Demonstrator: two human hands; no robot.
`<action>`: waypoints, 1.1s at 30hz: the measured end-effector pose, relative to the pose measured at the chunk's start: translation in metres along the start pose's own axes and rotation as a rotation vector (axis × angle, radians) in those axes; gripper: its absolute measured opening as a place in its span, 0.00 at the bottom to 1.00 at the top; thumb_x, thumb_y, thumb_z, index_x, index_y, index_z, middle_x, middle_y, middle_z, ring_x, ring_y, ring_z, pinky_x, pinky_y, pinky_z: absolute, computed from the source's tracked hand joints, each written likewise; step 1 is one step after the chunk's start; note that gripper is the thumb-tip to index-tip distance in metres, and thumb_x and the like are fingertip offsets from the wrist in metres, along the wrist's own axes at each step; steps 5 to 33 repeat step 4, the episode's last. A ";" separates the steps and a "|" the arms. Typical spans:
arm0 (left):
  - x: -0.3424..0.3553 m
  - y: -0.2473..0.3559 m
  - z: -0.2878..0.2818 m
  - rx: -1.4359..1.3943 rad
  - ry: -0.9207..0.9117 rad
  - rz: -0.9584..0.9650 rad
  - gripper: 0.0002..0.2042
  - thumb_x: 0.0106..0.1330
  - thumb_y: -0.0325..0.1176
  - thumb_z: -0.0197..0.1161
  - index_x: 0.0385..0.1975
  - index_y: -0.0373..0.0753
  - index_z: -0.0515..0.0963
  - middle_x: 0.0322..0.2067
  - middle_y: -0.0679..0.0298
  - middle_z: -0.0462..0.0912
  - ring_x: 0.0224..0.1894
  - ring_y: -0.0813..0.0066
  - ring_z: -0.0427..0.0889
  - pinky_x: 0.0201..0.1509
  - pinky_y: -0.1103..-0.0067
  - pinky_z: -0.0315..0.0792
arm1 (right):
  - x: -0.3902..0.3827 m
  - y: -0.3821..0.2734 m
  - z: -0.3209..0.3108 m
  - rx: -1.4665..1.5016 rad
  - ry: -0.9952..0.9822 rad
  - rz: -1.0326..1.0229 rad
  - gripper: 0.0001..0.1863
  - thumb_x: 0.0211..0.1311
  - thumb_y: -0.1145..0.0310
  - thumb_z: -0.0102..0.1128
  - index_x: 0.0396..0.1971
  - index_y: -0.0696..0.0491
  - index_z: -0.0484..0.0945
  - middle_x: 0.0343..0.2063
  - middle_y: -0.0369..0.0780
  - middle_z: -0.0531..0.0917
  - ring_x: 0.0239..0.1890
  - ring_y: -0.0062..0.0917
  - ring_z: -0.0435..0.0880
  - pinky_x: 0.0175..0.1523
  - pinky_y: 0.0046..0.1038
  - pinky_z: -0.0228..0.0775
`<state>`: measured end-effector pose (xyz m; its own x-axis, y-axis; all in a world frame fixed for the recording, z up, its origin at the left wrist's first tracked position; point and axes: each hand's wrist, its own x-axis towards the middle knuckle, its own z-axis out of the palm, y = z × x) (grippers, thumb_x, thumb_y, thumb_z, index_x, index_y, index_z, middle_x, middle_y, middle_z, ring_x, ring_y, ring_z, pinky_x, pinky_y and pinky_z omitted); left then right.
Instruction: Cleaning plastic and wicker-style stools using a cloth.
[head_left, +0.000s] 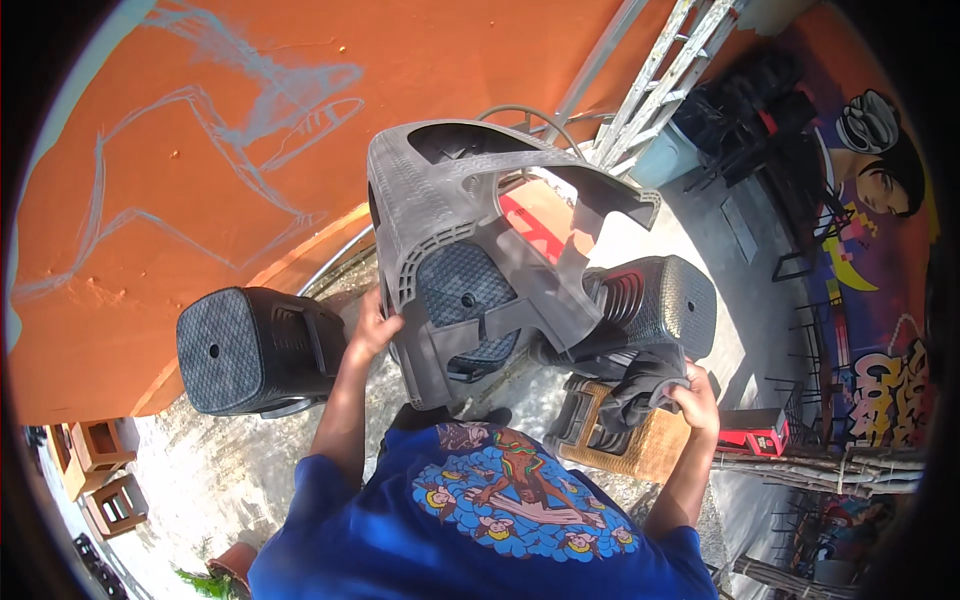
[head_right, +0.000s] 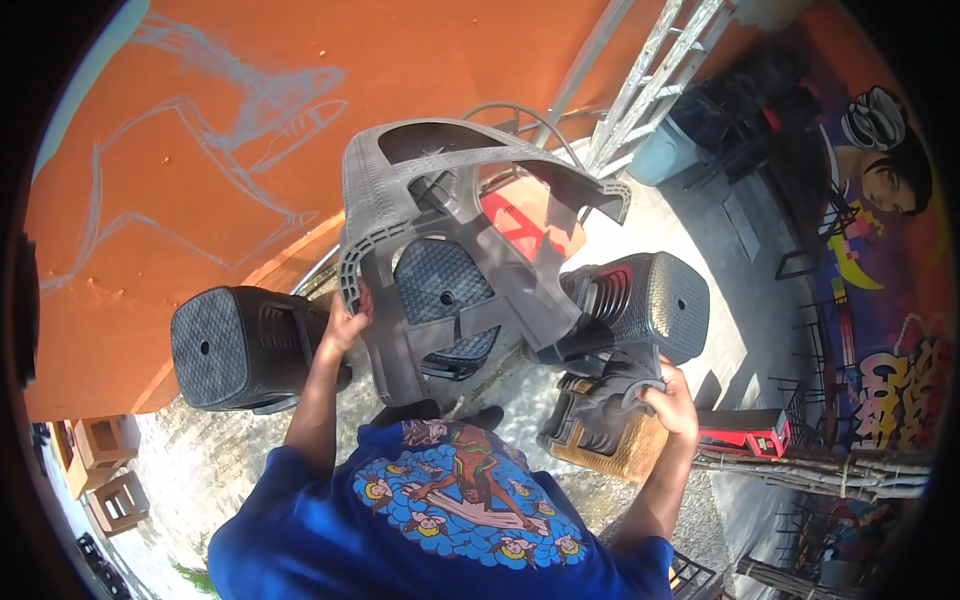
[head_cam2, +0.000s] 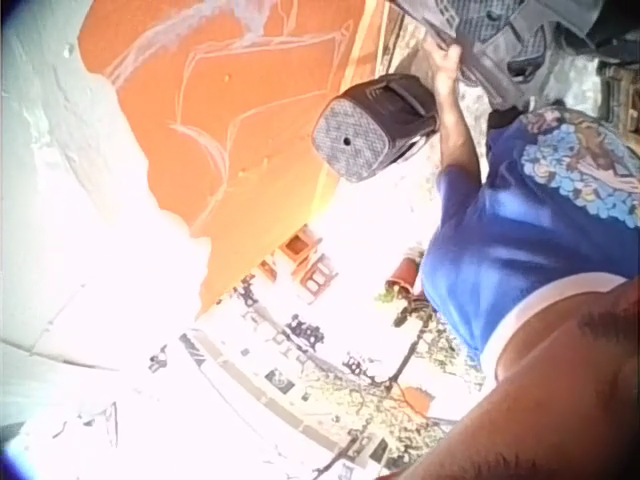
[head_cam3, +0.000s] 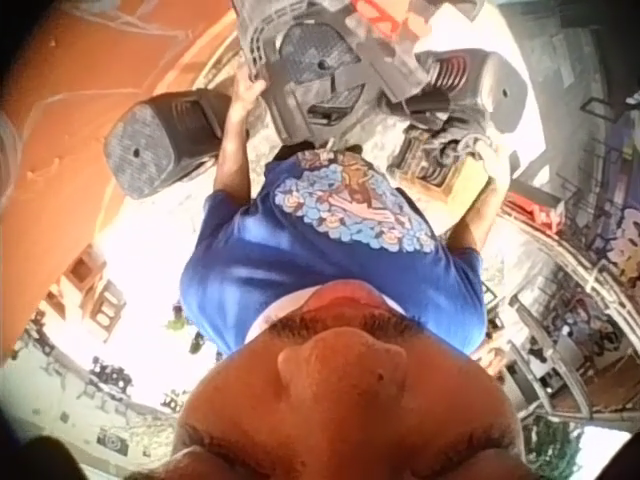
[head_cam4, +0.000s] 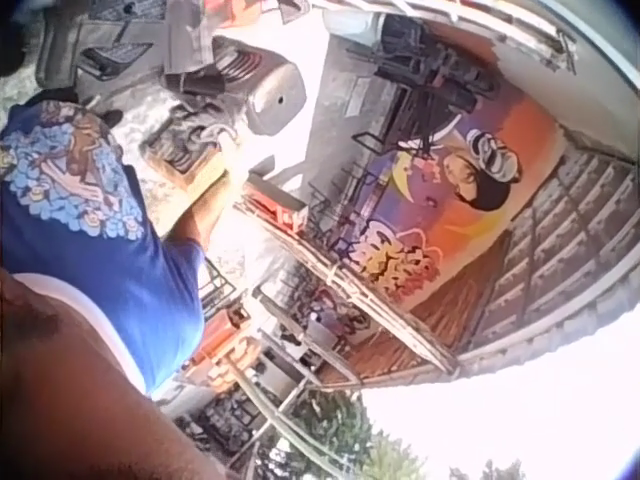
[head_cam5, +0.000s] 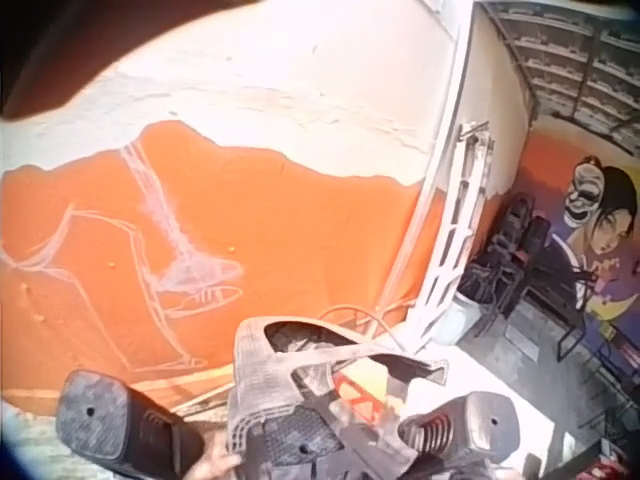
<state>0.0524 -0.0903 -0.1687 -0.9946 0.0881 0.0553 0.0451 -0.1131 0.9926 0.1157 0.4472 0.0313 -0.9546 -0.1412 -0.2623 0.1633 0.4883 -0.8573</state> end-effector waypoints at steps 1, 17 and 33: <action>-0.004 -0.014 -0.004 0.025 -0.001 -0.031 0.14 0.47 0.26 0.55 0.32 0.43 0.58 0.24 0.68 0.63 0.27 0.76 0.68 0.40 0.74 0.73 | -0.011 -0.023 0.010 0.264 0.046 -0.087 0.23 0.50 0.70 0.55 0.47 0.66 0.77 0.46 0.46 0.82 0.43 0.29 0.83 0.50 0.30 0.75; -0.002 -0.011 0.010 -0.167 0.047 -0.036 0.15 0.48 0.26 0.55 0.37 0.41 0.61 0.26 0.68 0.63 0.26 0.78 0.68 0.40 0.70 0.77 | -0.022 -0.048 0.033 0.900 0.156 -0.410 0.37 0.57 0.61 0.51 0.64 0.68 0.61 0.57 0.59 0.75 0.57 0.50 0.79 0.64 0.51 0.69; -0.002 -0.011 0.010 -0.167 0.047 -0.036 0.15 0.48 0.26 0.55 0.37 0.41 0.61 0.26 0.68 0.63 0.26 0.78 0.68 0.40 0.70 0.77 | -0.022 -0.048 0.033 0.900 0.156 -0.410 0.37 0.57 0.61 0.51 0.64 0.68 0.61 0.57 0.59 0.75 0.57 0.50 0.79 0.64 0.51 0.69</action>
